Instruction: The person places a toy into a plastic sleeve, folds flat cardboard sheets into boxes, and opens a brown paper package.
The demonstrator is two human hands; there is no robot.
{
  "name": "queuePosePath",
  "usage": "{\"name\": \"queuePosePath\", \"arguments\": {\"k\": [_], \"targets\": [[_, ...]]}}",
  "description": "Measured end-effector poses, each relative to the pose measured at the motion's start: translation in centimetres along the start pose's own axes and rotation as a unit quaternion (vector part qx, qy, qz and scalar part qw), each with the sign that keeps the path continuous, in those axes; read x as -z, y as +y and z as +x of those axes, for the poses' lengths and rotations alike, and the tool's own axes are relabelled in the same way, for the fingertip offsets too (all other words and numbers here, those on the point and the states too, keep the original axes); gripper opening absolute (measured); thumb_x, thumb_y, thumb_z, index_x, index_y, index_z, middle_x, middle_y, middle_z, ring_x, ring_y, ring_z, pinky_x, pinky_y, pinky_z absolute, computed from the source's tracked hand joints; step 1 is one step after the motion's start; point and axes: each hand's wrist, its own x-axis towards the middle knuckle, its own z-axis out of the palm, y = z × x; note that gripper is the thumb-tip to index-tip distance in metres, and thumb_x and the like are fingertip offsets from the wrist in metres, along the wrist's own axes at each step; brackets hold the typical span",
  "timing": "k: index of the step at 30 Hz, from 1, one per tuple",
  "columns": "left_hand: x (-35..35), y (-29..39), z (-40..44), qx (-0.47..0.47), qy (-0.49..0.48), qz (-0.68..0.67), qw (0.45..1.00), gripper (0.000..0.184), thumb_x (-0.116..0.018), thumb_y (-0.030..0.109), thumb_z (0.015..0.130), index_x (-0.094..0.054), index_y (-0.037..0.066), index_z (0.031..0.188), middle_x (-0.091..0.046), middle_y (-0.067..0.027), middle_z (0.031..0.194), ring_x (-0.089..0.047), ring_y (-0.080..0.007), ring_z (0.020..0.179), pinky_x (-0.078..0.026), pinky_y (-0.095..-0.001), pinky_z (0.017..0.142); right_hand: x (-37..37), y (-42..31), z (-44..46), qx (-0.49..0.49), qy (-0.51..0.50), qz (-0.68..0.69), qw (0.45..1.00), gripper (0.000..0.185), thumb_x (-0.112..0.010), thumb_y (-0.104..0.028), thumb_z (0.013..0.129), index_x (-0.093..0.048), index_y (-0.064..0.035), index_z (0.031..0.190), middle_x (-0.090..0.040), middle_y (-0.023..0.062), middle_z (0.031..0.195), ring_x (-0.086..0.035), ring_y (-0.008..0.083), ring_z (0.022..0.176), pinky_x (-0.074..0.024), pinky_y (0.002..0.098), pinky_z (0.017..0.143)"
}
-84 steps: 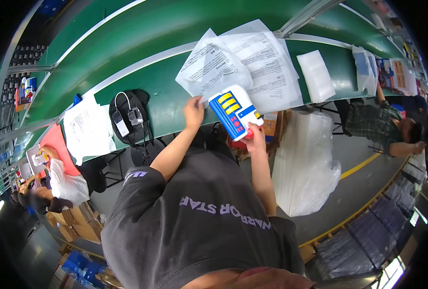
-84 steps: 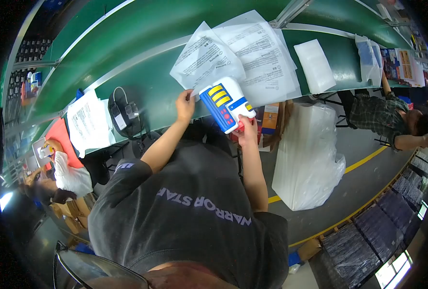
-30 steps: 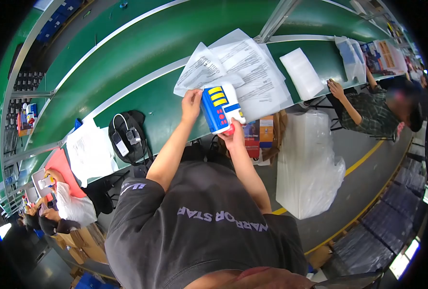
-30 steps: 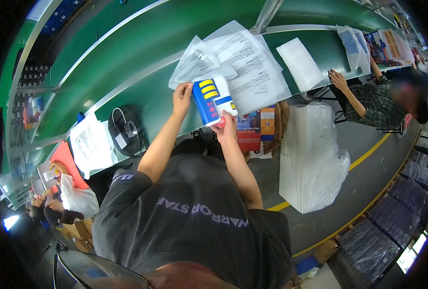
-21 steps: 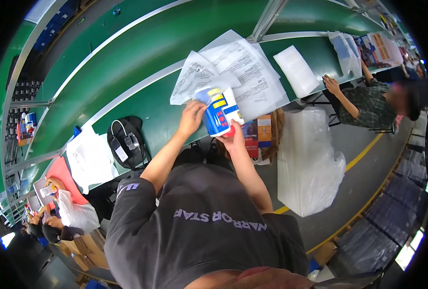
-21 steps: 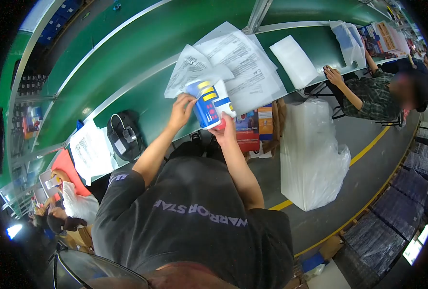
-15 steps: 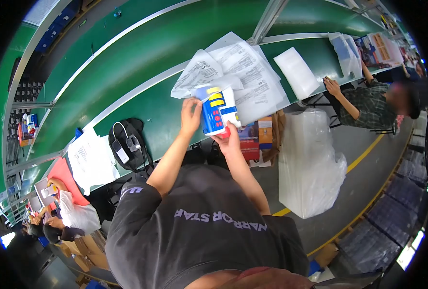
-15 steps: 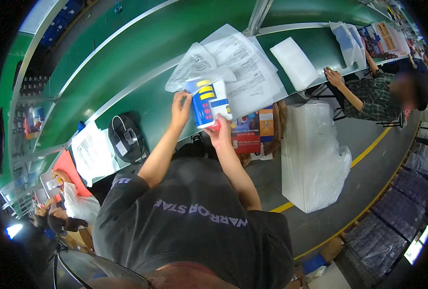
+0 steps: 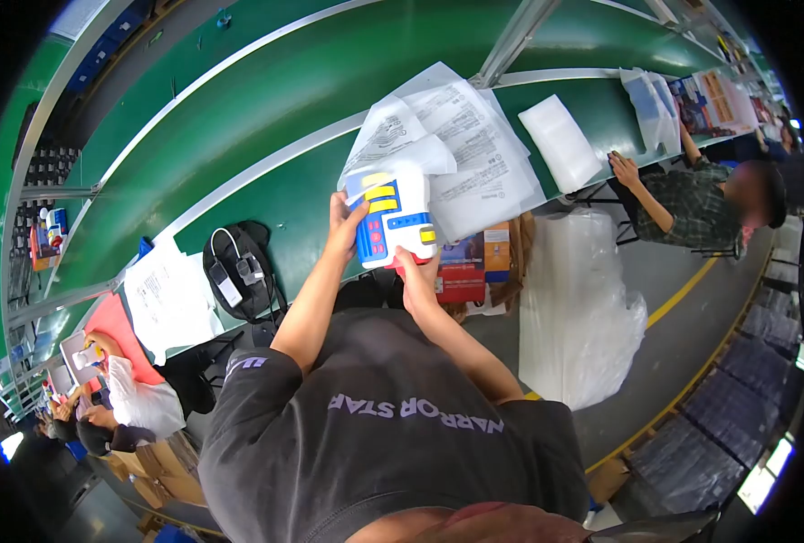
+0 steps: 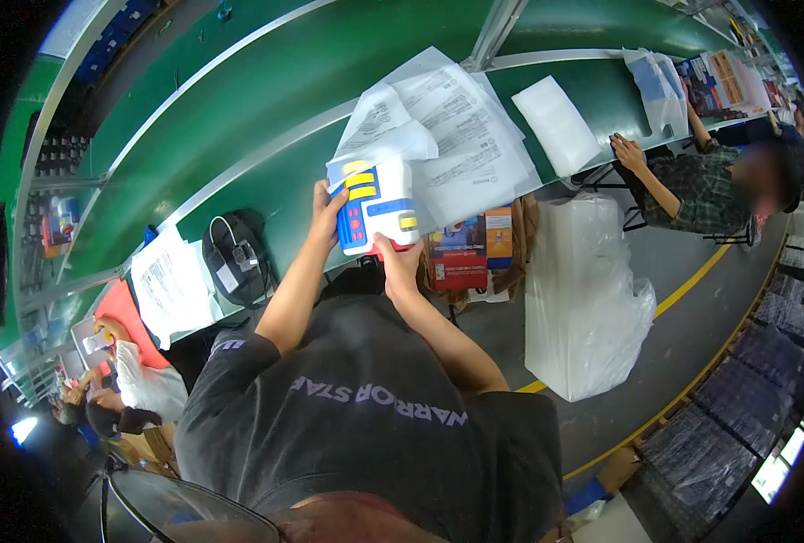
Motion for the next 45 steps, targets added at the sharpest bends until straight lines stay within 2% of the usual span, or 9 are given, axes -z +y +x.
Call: {"name": "queuePosePath", "arguments": {"k": [11, 14, 16, 21, 25, 29, 35, 39, 45], "targets": [[-0.3, 7.5, -4.2, 0.083, -0.022, -0.144, 0.986, 0.035, -0.061, 0.017, 0.083, -0.039, 0.011, 0.110, -0.056, -0.0136, 0.108, -0.060, -0.0249, 0.101, -0.052, -0.0390, 0.087, 1.6, -6.5, -1.2, -0.098, -0.323, -0.042, 0.940, 0.083, -0.074, -0.013, 0.080, -0.022, -0.0002, 0.143, -0.046, 0.0118, 0.128, -0.047, 0.0204, 0.120, -0.0391, 0.0340, 0.100], [0.4, 7.1, -5.2, 0.115, 0.000, -0.159, 0.980, 0.039, -0.062, 0.020, 0.082, -0.037, 0.011, 0.111, -0.055, -0.0148, 0.110, -0.059, -0.0263, 0.103, -0.052, -0.0392, 0.087, -1.5, -11.5, -0.2, 0.113, -0.189, -0.107, 0.970, 0.090, -0.075, -0.013, 0.078, -0.016, -0.0040, 0.146, -0.037, 0.0179, 0.139, -0.046, 0.0267, 0.122, -0.0437, 0.0395, 0.097], [0.8, 7.2, -5.7, 0.124, -0.034, -0.164, 0.978, 0.040, -0.063, 0.021, 0.082, -0.037, 0.010, 0.111, -0.055, -0.0146, 0.109, -0.059, -0.0265, 0.102, -0.051, -0.0394, 0.088, -3.3, -13.2, 1.4, 0.282, -0.204, -0.343, 0.872, 0.093, -0.076, -0.012, 0.076, -0.016, -0.0062, 0.147, -0.032, 0.0171, 0.144, -0.043, 0.0284, 0.126, -0.0410, 0.0402, 0.101], [1.0, 7.8, -6.7, 0.148, -0.018, -0.173, 0.974, 0.038, -0.064, 0.020, 0.083, -0.039, 0.008, 0.109, -0.057, -0.0142, 0.108, -0.061, -0.0235, 0.101, -0.053, -0.0370, 0.086, -6.6, -13.8, 2.5, 0.470, -0.110, -0.413, 0.772, 0.041, -0.068, -0.006, 0.078, -0.060, 0.0012, 0.118, -0.055, 0.0252, 0.124, -0.056, 0.0407, 0.110, -0.0464, 0.0386, 0.093], [2.6, 7.6, -6.4, 0.156, -0.011, -0.193, 0.969, 0.040, -0.063, 0.020, 0.083, -0.038, 0.008, 0.113, -0.056, -0.0142, 0.109, -0.061, -0.0246, 0.101, -0.053, -0.0384, 0.086, -5.7, -13.0, 2.5, 0.519, -0.132, -0.425, 0.730, 0.025, -0.058, 0.005, 0.078, -0.068, 0.0018, 0.101, -0.060, 0.0225, 0.118, -0.059, 0.0369, 0.108, -0.0469, 0.0384, 0.092], [3.6, 7.5, -6.5, 0.176, 0.023, -0.205, 0.963, 0.043, -0.062, 0.019, 0.084, -0.037, 0.009, 0.118, -0.056, -0.0145, 0.111, -0.061, -0.0269, 0.102, -0.053, -0.0405, 0.087, -4.3, -10.6, 0.5, 0.494, -0.160, -0.490, 0.701, 0.031, -0.053, 0.010, 0.071, -0.066, 0.0032, 0.099, -0.063, 0.0175, 0.103, -0.060, 0.0341, 0.101, -0.0481, 0.0377, 0.089], [4.6, 7.6, -6.2, 0.170, 0.029, -0.216, 0.961, 0.042, -0.059, 0.014, 0.083, -0.037, 0.009, 0.119, -0.056, -0.0148, 0.111, -0.060, -0.0284, 0.103, -0.053, -0.0411, 0.087, -2.9, -8.4, -2.2, 0.352, -0.255, -0.409, 0.802, 0.013, -0.054, 0.003, 0.082, -0.061, 0.0036, 0.092, -0.061, 0.0172, 0.088, -0.060, 0.0291, 0.084, -0.0477, 0.0320, 0.075], [4.8, 6.3, -5.1, 0.169, 0.006, -0.214, 0.962, 0.047, -0.053, 0.015, 0.087, -0.036, 0.012, 0.131, -0.051, -0.0153, 0.125, -0.056, -0.0298, 0.111, -0.050, -0.0405, 0.092, -3.0, -6.6, -1.2, 0.053, -0.210, -0.222, 0.951, 0.015, -0.052, -0.008, 0.088, -0.060, 0.0031, 0.092, -0.061, 0.0031, 0.083, -0.053, 0.0077, 0.080, -0.0431, 0.0248, 0.070], [6.6, 4.6, -3.3, 0.337, 0.051, -0.261, 0.903, 0.035, -0.047, 0.021, 0.095, -0.049, 0.003, 0.125, -0.060, -0.0142, 0.116, -0.062, -0.0255, 0.101, -0.052, -0.0371, 0.088, -1.6, -4.5, 0.3, 0.086, -0.231, -0.295, 0.923, 0.015, -0.054, -0.010, 0.088, -0.060, 0.0036, 0.088, -0.058, 0.0015, 0.078, -0.051, 0.0065, 0.076, -0.0421, 0.0229, 0.067]]}}
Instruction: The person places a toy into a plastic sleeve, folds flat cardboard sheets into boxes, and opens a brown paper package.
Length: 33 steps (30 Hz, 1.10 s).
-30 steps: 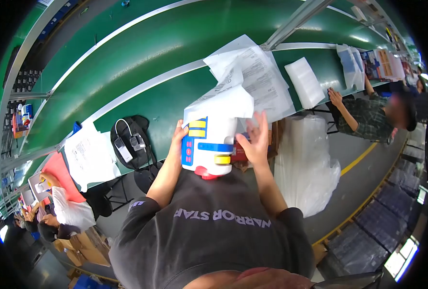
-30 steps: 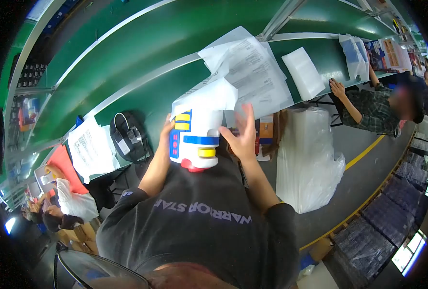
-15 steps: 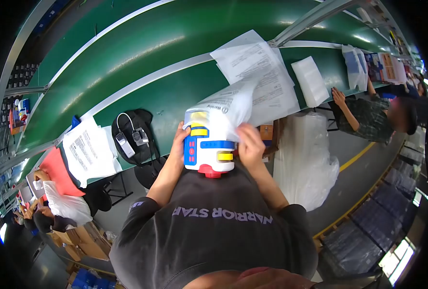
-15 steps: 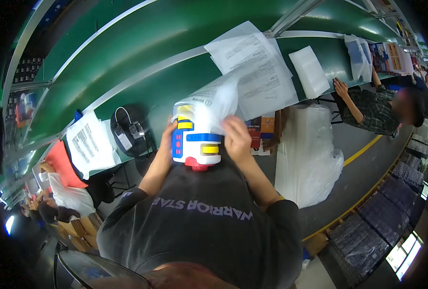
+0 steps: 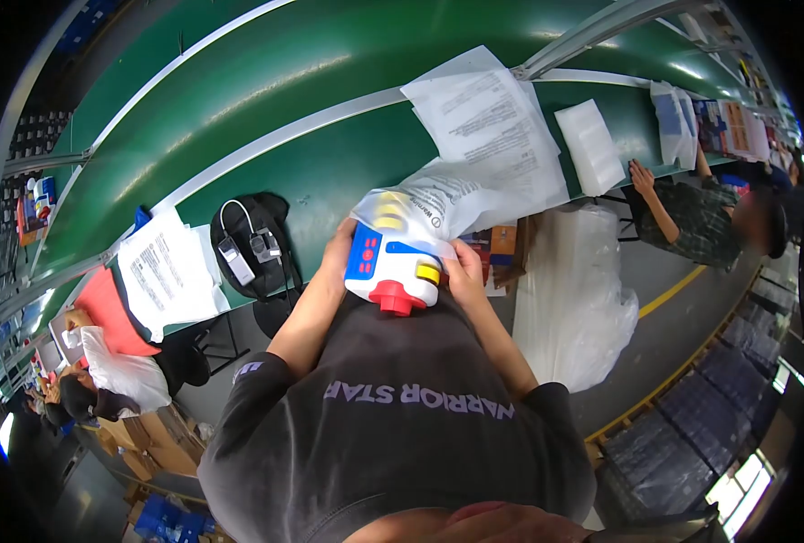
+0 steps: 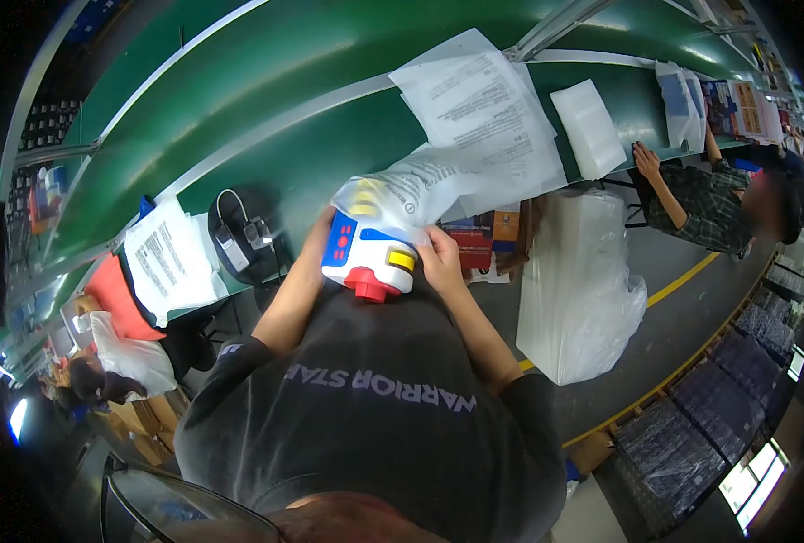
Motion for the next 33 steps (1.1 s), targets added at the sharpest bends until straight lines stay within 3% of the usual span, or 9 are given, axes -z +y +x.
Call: {"name": "queuePosePath", "arguments": {"k": [3, 5, 8, 10, 13, 19, 26, 28, 33], "targets": [[1.2, 0.1, -0.2, -0.107, 0.070, 0.087, 0.988, 0.027, -0.047, 0.017, 0.096, -0.055, 0.000, 0.115, -0.065, -0.0117, 0.103, -0.064, -0.0213, 0.092, -0.054, -0.0324, 0.080, -0.8, 0.2, -0.1, 0.002, -0.003, -0.010, 1.000, 0.014, -0.055, -0.011, 0.087, -0.060, 0.0027, 0.087, -0.056, 0.0001, 0.077, -0.050, 0.0055, 0.074, -0.0401, 0.0216, 0.064], [2.7, -1.0, -1.6, -0.206, 0.120, 0.205, 0.949, 0.022, -0.049, 0.014, 0.096, -0.057, -0.001, 0.111, -0.064, -0.0077, 0.097, -0.061, -0.0152, 0.085, -0.052, -0.0286, 0.073, -1.0, 0.2, -0.7, -0.082, 0.040, 0.110, 0.990, 0.013, -0.055, -0.010, 0.087, -0.060, 0.0021, 0.089, -0.057, -0.0002, 0.079, -0.050, 0.0059, 0.075, -0.0399, 0.0212, 0.064], [1.1, -2.1, -4.4, -0.299, 0.147, 0.211, 0.919, 0.018, -0.050, 0.014, 0.096, -0.057, -0.001, 0.106, -0.063, -0.0041, 0.094, -0.058, -0.0113, 0.084, -0.047, -0.0247, 0.076, -0.8, -0.3, -1.9, -0.072, 0.017, 0.089, 0.993, 0.015, -0.053, -0.008, 0.086, -0.061, 0.0029, 0.094, -0.059, 0.0005, 0.085, -0.053, 0.0062, 0.078, -0.0410, 0.0204, 0.068], [0.7, -2.3, -5.6, -0.283, 0.123, 0.207, 0.928, 0.018, -0.050, 0.015, 0.097, -0.056, 0.000, 0.106, -0.062, -0.0040, 0.095, -0.057, -0.0102, 0.085, -0.045, -0.0230, 0.077, -1.0, -0.4, -3.1, -0.067, -0.031, 0.085, 0.994, 0.018, -0.051, -0.005, 0.085, -0.062, 0.0031, 0.098, -0.062, 0.0012, 0.088, -0.055, 0.0066, 0.078, -0.0430, 0.0216, 0.069], [-0.1, -2.0, -5.0, -0.298, 0.053, 0.203, 0.931, 0.021, -0.048, 0.020, 0.099, -0.055, 0.001, 0.107, -0.061, -0.0023, 0.095, -0.054, -0.0077, 0.085, -0.043, -0.0220, 0.077, -1.4, 0.3, -2.1, -0.109, 0.071, 0.276, 0.952, 0.021, -0.052, -0.004, 0.085, -0.062, 0.0031, 0.102, -0.063, 0.0028, 0.091, -0.057, 0.0081, 0.081, -0.0443, 0.0227, 0.072], [-1.2, 0.2, -4.5, -0.290, 0.046, 0.284, 0.913, 0.020, -0.050, 0.019, 0.098, -0.057, 0.001, 0.103, -0.060, -0.0003, 0.091, -0.051, -0.0058, 0.081, -0.041, -0.0206, 0.074, -0.9, -1.3, -0.9, -0.115, 0.124, 0.318, 0.933, 0.020, -0.054, -0.005, 0.086, -0.061, 0.0036, 0.102, -0.064, 0.0050, 0.092, -0.059, 0.0100, 0.082, -0.0461, 0.0239, 0.072], [-6.4, 2.6, -2.6, -0.364, -0.030, 0.293, 0.883, 0.017, -0.052, 0.016, 0.097, -0.058, 0.001, 0.103, -0.059, 0.0004, 0.090, -0.051, -0.0063, 0.081, -0.040, -0.0207, 0.074, 0.1, -4.7, 4.9, -0.059, 0.127, 0.354, 0.925, 0.017, -0.055, -0.005, 0.085, -0.060, 0.0045, 0.098, -0.063, 0.0081, 0.093, -0.060, 0.0149, 0.086, -0.0481, 0.0283, 0.075], [-7.6, 3.0, -0.9, -0.368, -0.047, 0.340, 0.864, 0.017, -0.053, 0.015, 0.096, -0.059, 0.001, 0.103, -0.058, 0.0017, 0.088, -0.048, -0.0053, 0.079, -0.038, -0.0197, 0.071, 0.7, -3.9, 7.6, -0.024, 0.113, 0.332, 0.936, 0.028, -0.057, -0.009, 0.085, -0.056, 0.0070, 0.108, -0.063, 0.0114, 0.098, -0.062, 0.0199, 0.088, -0.0501, 0.0316, 0.077], [-11.9, 6.1, 1.9, -0.415, -0.024, 0.358, 0.836, 0.016, -0.053, 0.014, 0.095, -0.060, 0.001, 0.102, -0.056, 0.0037, 0.084, -0.045, -0.0042, 0.074, -0.036, -0.0192, 0.066, 1.5, -7.1, 14.3, -0.051, 0.111, 0.304, 0.945, 0.020, -0.059, -0.012, 0.085, -0.062, 0.0035, 0.098, -0.063, 0.0060, 0.091, -0.058, 0.0133, 0.084, -0.0453, 0.0264, 0.074]]}}
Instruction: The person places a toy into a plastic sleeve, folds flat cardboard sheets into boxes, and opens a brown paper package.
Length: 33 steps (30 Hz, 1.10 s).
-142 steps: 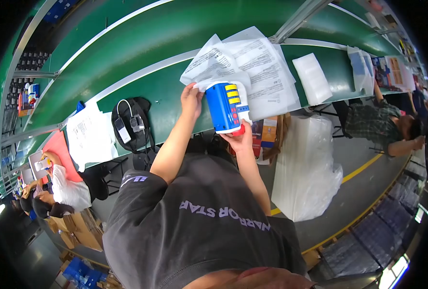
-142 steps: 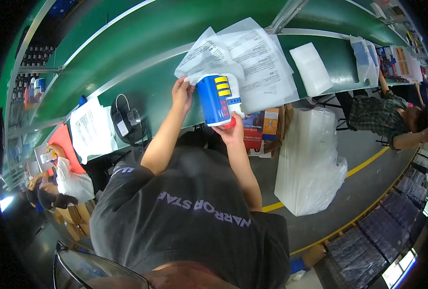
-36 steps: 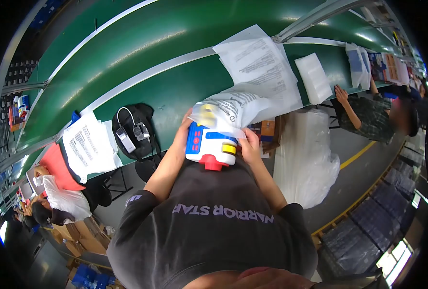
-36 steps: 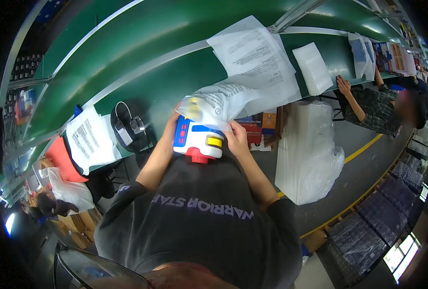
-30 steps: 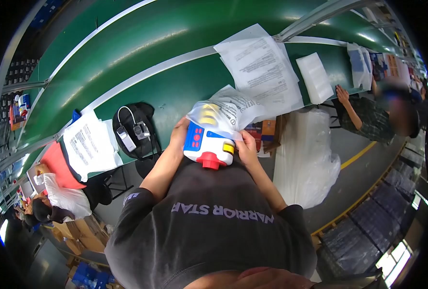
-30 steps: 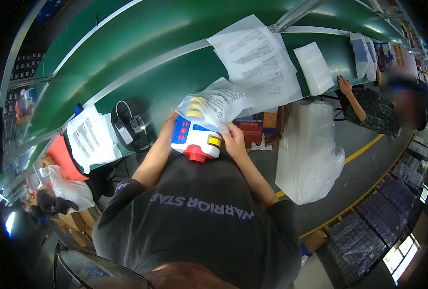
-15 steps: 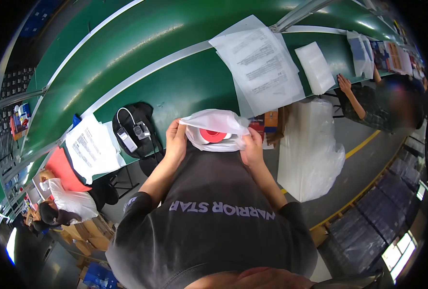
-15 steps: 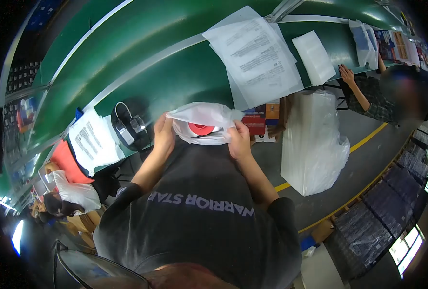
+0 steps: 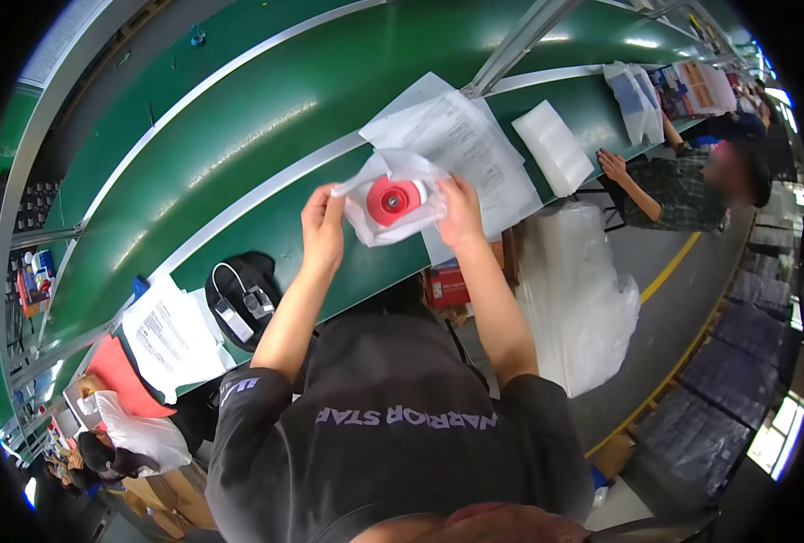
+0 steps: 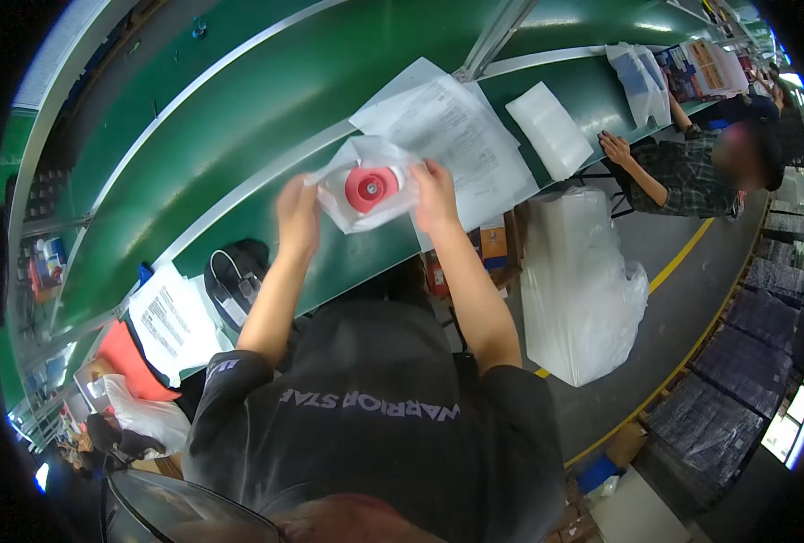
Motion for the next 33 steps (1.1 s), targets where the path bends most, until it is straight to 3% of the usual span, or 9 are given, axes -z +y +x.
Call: {"name": "queuePosePath", "arguments": {"k": [9, 11, 13, 20, 22, 25, 27, 29, 33], "targets": [[1.5, 4.4, 11.5, -0.123, 0.088, 0.117, 0.981, 0.018, -0.053, 0.016, 0.095, -0.060, 0.001, 0.103, -0.058, 0.0010, 0.084, -0.050, -0.0060, 0.074, -0.040, -0.0213, 0.067, -10.8, -1.3, 14.6, 0.053, -0.067, 0.032, 0.996, 0.014, -0.066, -0.015, 0.083, -0.062, -0.0021, 0.087, -0.059, 0.0020, 0.082, -0.054, 0.0111, 0.072, -0.0418, 0.0268, 0.064], [1.9, 6.4, 13.1, -0.156, 0.084, 0.152, 0.972, 0.019, -0.054, 0.016, 0.094, -0.061, 0.000, 0.102, -0.061, -0.0009, 0.086, -0.052, -0.0067, 0.079, -0.042, -0.0215, 0.071, -13.2, -0.3, 18.6, 0.037, -0.088, 0.024, 0.995, 0.024, -0.066, -0.013, 0.084, -0.059, 0.0003, 0.104, -0.063, 0.0071, 0.099, -0.060, 0.0170, 0.090, -0.0480, 0.0303, 0.075], [3.0, 5.9, 15.0, -0.209, 0.086, 0.249, 0.942, 0.019, -0.054, 0.015, 0.094, -0.062, 0.000, 0.103, -0.063, -0.0015, 0.089, -0.053, -0.0071, 0.081, -0.043, -0.0226, 0.074, -15.4, 0.7, 21.3, 0.057, -0.131, 0.063, 0.988, 0.014, -0.068, -0.014, 0.082, -0.063, -0.0018, 0.088, -0.061, 0.0032, 0.082, -0.056, 0.0123, 0.075, -0.0424, 0.0270, 0.066], [2.2, -2.3, 18.1, -0.275, -0.036, 0.311, 0.909, 0.012, -0.056, 0.008, 0.088, -0.064, -0.001, 0.091, -0.066, -0.0168, 0.088, -0.065, -0.0300, 0.082, -0.049, -0.0339, 0.076, -15.7, 4.8, 27.1, 0.017, -0.104, 0.022, 0.994, 0.020, -0.064, -0.019, 0.087, -0.063, -0.0010, 0.095, -0.064, 0.0074, 0.088, -0.062, 0.0176, 0.076, -0.0510, 0.0304, 0.068], [0.1, -3.0, 17.9, -0.246, -0.099, 0.287, 0.921, 0.017, -0.059, 0.005, 0.084, -0.063, 0.000, 0.099, -0.065, -0.0192, 0.094, -0.063, -0.0357, 0.088, -0.049, -0.0373, 0.080, -12.4, 6.6, 30.6, 0.076, -0.107, -0.055, 0.990, 0.016, -0.057, -0.014, 0.089, -0.063, -0.0002, 0.096, -0.066, 0.0088, 0.085, -0.065, 0.0204, 0.070, -0.0542, 0.0322, 0.062], [-0.7, -5.7, 18.5, -0.243, -0.196, 0.365, 0.877, 0.058, -0.069, 0.005, 0.071, -0.049, 0.004, 0.125, -0.057, -0.0210, 0.115, -0.057, -0.0352, 0.106, -0.045, -0.0421, 0.090, -10.3, 5.8, 32.1, -0.047, -0.125, 0.107, 0.985, 0.015, -0.054, -0.009, 0.089, -0.065, -0.0009, 0.094, -0.066, 0.0095, 0.084, -0.065, 0.0209, 0.070, -0.0553, 0.0344, 0.063], [0.3, -7.1, 19.1, -0.368, -0.066, 0.528, 0.763, 0.065, -0.071, 0.008, 0.067, -0.049, 0.007, 0.128, -0.052, -0.0182, 0.126, -0.050, -0.0340, 0.117, -0.038, -0.0481, 0.098, -10.3, 4.4, 32.6, -0.020, -0.103, 0.058, 0.993, 0.014, -0.053, -0.010, 0.089, -0.065, -0.0018, 0.093, -0.065, 0.0087, 0.082, -0.064, 0.0206, 0.068, -0.0550, 0.0350, 0.061], [1.5, -8.0, 21.0, -0.285, -0.104, 0.590, 0.748, 0.066, -0.070, 0.010, 0.068, -0.048, 0.011, 0.130, -0.046, -0.0150, 0.133, -0.043, -0.0327, 0.124, -0.031, -0.0521, 0.104, -10.5, 4.3, 32.6, -0.067, -0.090, 0.077, 0.991, 0.013, -0.056, -0.014, 0.087, -0.066, -0.0040, 0.088, -0.065, 0.0072, 0.078, -0.062, 0.0200, 0.063, -0.0528, 0.0356, 0.057], [1.9, -11.6, 26.1, -0.347, -0.082, 0.671, 0.650, 0.054, -0.059, 0.009, 0.078, -0.049, 0.017, 0.130, -0.044, -0.0129, 0.137, -0.038, -0.0305, 0.130, -0.026, -0.0526, 0.108, -9.8, 4.5, 34.7, 0.126, -0.072, -0.401, 0.905, 0.029, -0.067, -0.028, 0.083, -0.067, -0.0014, 0.095, -0.068, 0.0103, 0.091, -0.065, 0.0200, 0.077, -0.0522, 0.0313, 0.066]]}}
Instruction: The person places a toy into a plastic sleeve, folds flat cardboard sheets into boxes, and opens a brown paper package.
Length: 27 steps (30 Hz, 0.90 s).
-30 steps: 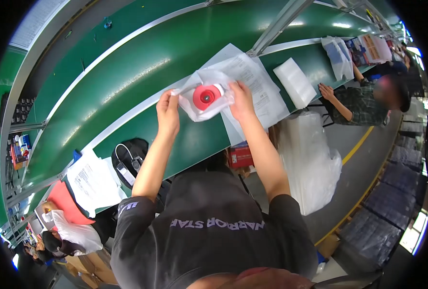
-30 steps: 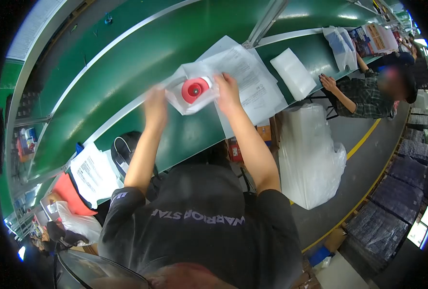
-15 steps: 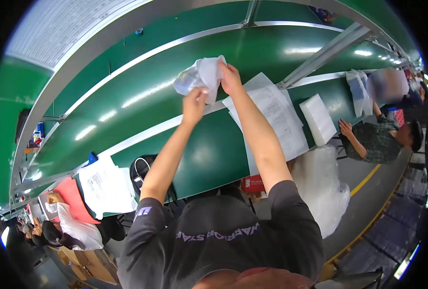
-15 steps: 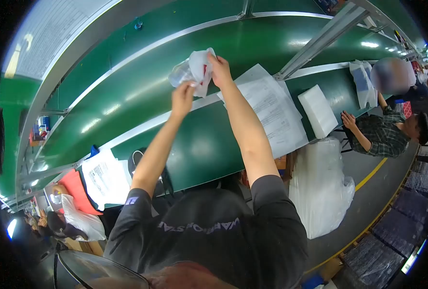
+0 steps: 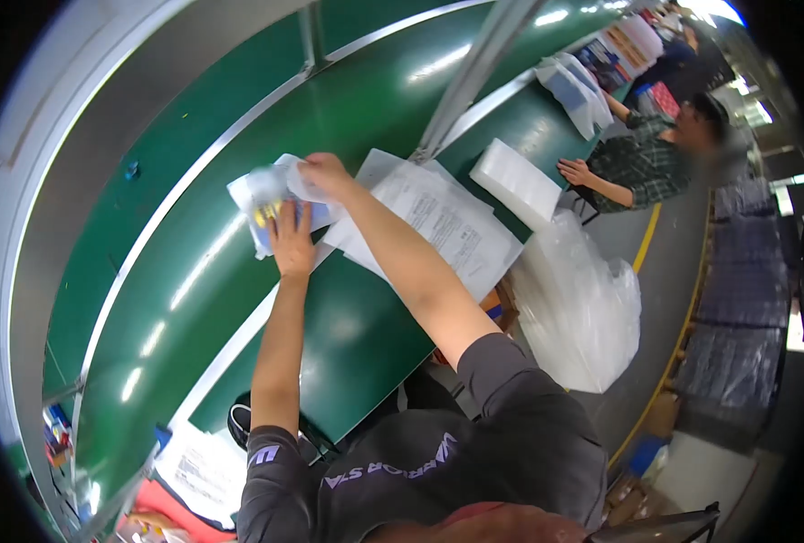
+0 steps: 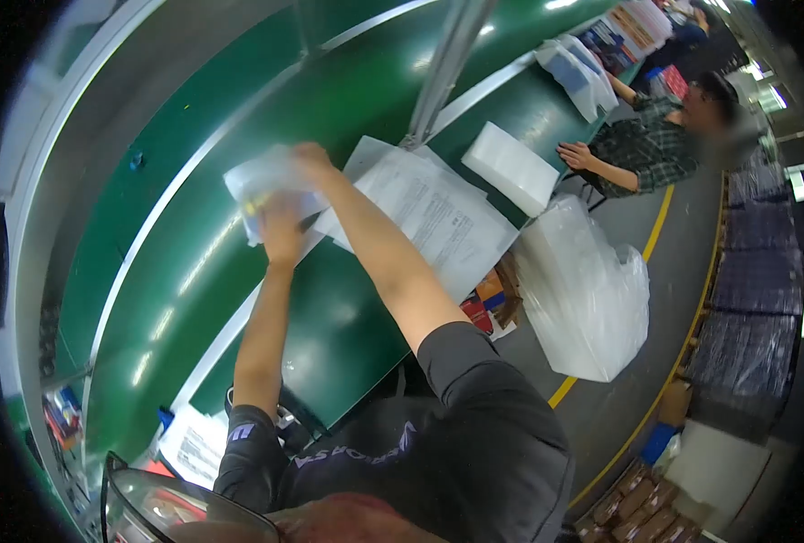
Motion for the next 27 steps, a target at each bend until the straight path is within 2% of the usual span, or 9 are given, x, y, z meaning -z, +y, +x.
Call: {"name": "queuePosePath", "arguments": {"k": [2, 8, 13, 15, 18, 21, 22, 26, 27], "targets": [[-0.3, 0.0, 1.3, 0.016, 0.029, 0.050, 0.998, 0.044, -0.056, 0.012, 0.083, -0.053, 0.016, 0.126, -0.046, -0.0112, 0.135, -0.040, -0.0295, 0.129, -0.027, -0.0514, 0.107, 1.7, -6.2, -4.3, 0.061, 0.008, -0.164, 0.985, 0.034, -0.067, -0.026, 0.084, -0.064, -0.0003, 0.105, -0.068, 0.0123, 0.098, -0.065, 0.0199, 0.090, -0.0515, 0.0302, 0.076], [-3.5, 0.7, 4.5, 0.044, 0.035, 0.097, 0.994, 0.048, -0.060, 0.020, 0.084, -0.050, 0.021, 0.131, -0.048, -0.0091, 0.132, -0.040, -0.0299, 0.127, -0.029, -0.0488, 0.104, 3.7, -2.2, -14.8, 0.181, 0.096, -0.051, 0.977, 0.039, -0.066, -0.021, 0.087, -0.057, -0.0009, 0.119, -0.064, 0.0109, 0.109, -0.061, 0.0177, 0.102, -0.0492, 0.0288, 0.085], [-4.5, 3.2, 6.7, 0.072, 0.029, 0.121, 0.990, 0.050, -0.064, 0.023, 0.082, -0.050, 0.023, 0.130, -0.049, -0.0077, 0.132, -0.041, -0.0292, 0.126, -0.031, -0.0492, 0.099, 6.0, 6.2, -37.8, -0.145, 0.074, 0.326, 0.931, 0.029, -0.063, -0.009, 0.089, -0.058, 0.0012, 0.116, -0.066, 0.0091, 0.106, -0.062, 0.0158, 0.096, -0.0498, 0.0295, 0.086], [-6.5, 3.2, 7.1, 0.065, 0.062, 0.125, 0.988, 0.052, -0.066, 0.025, 0.081, -0.049, 0.023, 0.130, -0.049, -0.0079, 0.132, -0.041, -0.0302, 0.125, -0.032, -0.0497, 0.097, 7.7, 11.3, -47.6, -0.242, 0.100, 0.135, 0.956, 0.025, -0.063, -0.013, 0.089, -0.062, 0.0014, 0.110, -0.067, 0.0084, 0.097, -0.063, 0.0156, 0.089, -0.0503, 0.0283, 0.081], [-7.1, 4.4, 8.1, 0.080, 0.057, 0.123, 0.988, 0.057, -0.066, 0.026, 0.079, -0.046, 0.024, 0.133, -0.047, -0.0133, 0.132, -0.040, -0.0334, 0.126, -0.032, -0.0519, 0.098, 7.6, 15.3, -61.8, -0.424, 0.252, 0.164, 0.854, 0.032, -0.063, -0.025, 0.089, -0.063, -0.0005, 0.109, -0.067, 0.0061, 0.094, -0.063, 0.0118, 0.079, -0.0481, 0.0233, 0.066], [-4.3, 7.0, 5.8, 0.017, 0.105, 0.013, 0.994, 0.067, -0.066, 0.023, 0.078, -0.039, 0.007, 0.137, -0.041, -0.0244, 0.136, -0.033, -0.0420, 0.131, -0.027, -0.0569, 0.104, 7.2, 19.9, -72.2, -0.527, 0.329, 0.226, 0.750, 0.033, -0.062, -0.022, 0.088, -0.059, -0.0018, 0.113, -0.066, 0.0062, 0.093, -0.063, 0.0117, 0.075, -0.0475, 0.0228, 0.063], [-2.6, 8.0, 4.0, -0.052, 0.115, -0.111, 0.986, 0.063, -0.063, 0.015, 0.082, -0.036, -0.003, 0.136, -0.042, -0.0253, 0.136, -0.035, -0.0421, 0.130, -0.029, -0.0496, 0.106, 7.3, 21.2, -74.1, -0.539, 0.335, 0.215, 0.742, 0.032, -0.061, -0.021, 0.088, -0.058, -0.0019, 0.114, -0.066, 0.0060, 0.092, -0.063, 0.0123, 0.074, -0.0476, 0.0227, 0.062], [6.1, 16.6, -9.5, 0.058, -0.116, -0.464, 0.876, 0.038, -0.063, 0.012, 0.088, -0.050, -0.003, 0.120, -0.055, -0.0174, 0.120, -0.054, -0.0268, 0.109, -0.041, -0.0395, 0.098, 9.3, 28.3, -75.3, -0.528, 0.407, 0.318, 0.674, 0.030, -0.064, -0.014, 0.084, -0.058, 0.0007, 0.109, -0.064, 0.0074, 0.087, -0.061, 0.0135, 0.066, -0.0481, 0.0245, 0.059], [7.6, 19.3, -16.8, 0.050, -0.295, -0.536, 0.790, 0.033, -0.066, 0.014, 0.085, -0.056, -0.001, 0.113, -0.060, -0.0149, 0.110, -0.058, -0.0245, 0.102, -0.044, -0.0387, 0.093, 10.3, 35.4, -75.3, -0.524, 0.391, 0.284, 0.701, 0.031, -0.066, -0.014, 0.082, -0.058, 0.0006, 0.109, -0.064, 0.0070, 0.086, -0.061, 0.0137, 0.066, -0.0480, 0.0247, 0.058]]}}
